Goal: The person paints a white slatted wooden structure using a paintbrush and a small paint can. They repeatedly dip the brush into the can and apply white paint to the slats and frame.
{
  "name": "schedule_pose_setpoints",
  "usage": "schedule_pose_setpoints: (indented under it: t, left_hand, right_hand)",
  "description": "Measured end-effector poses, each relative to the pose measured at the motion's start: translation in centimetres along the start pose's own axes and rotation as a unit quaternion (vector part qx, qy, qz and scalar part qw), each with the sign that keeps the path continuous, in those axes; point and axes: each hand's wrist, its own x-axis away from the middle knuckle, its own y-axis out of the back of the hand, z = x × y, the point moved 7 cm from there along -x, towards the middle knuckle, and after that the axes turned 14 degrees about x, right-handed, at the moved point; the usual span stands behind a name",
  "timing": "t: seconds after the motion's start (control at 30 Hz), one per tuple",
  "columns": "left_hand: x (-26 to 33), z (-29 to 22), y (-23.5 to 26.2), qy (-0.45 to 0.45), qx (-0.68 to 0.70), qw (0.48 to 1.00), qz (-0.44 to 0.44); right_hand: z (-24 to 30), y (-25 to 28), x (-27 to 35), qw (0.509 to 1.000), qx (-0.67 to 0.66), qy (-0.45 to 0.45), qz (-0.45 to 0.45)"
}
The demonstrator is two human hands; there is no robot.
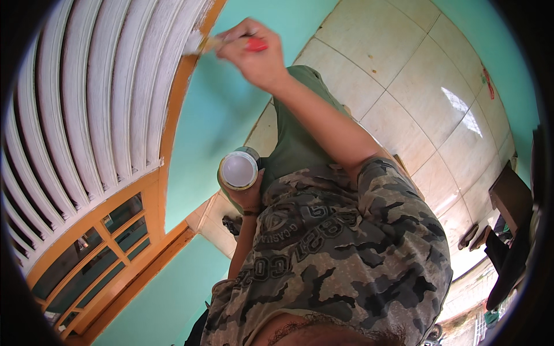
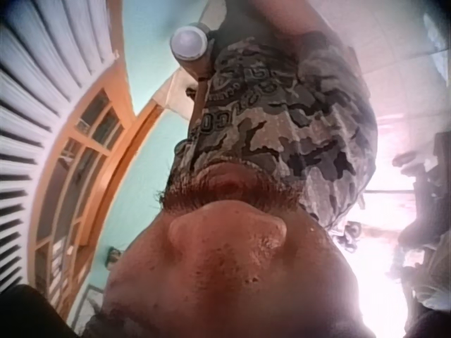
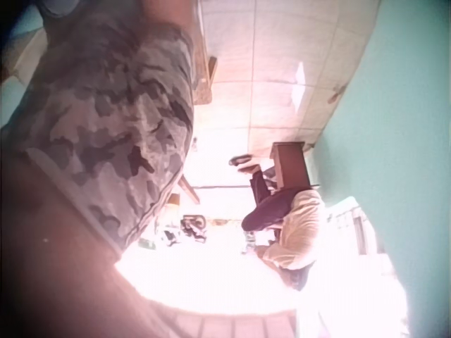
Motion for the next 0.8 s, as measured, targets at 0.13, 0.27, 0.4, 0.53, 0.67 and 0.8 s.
schedule_pose_setpoints:
  t: [0.13,0.27,0.4,0.53,0.67,0.8]
  left_hand:
    - [0.3,-1.1,-0.6,0.011,0.007,1.0,-0.001]
    - [0.0,-2.6,-0.4,-0.008,-0.001,1.0,-0.01]
    - [-0.3,-1.6,-0.4,-0.029,0.02,0.999,-0.041]
    - [-0.8,-2.0,-2.4,-0.009,0.086,0.996,-0.034]
    - [0.1,-1.1,-3.3,-0.041,0.005,0.998,-0.052]
    - [0.5,-2.0,-3.4,-0.064,0.022,0.995,-0.078]
  right_hand:
    - [-0.4,1.7,-1.9,0.994,-0.038,-0.045,-0.096]
    - [0.7,-2.2,2.2,0.991,0.038,-0.069,0.109]
    - [1.9,-3.2,5.6,0.934,0.043,-0.143,0.324]
    - [2.7,-2.0,7.8,0.831,0.133,-0.13,0.524]
    - [4.0,-2.7,11.3,0.738,0.191,-0.065,0.643]
    - [5.3,-4.7,14.7,0.688,0.242,0.062,0.682]
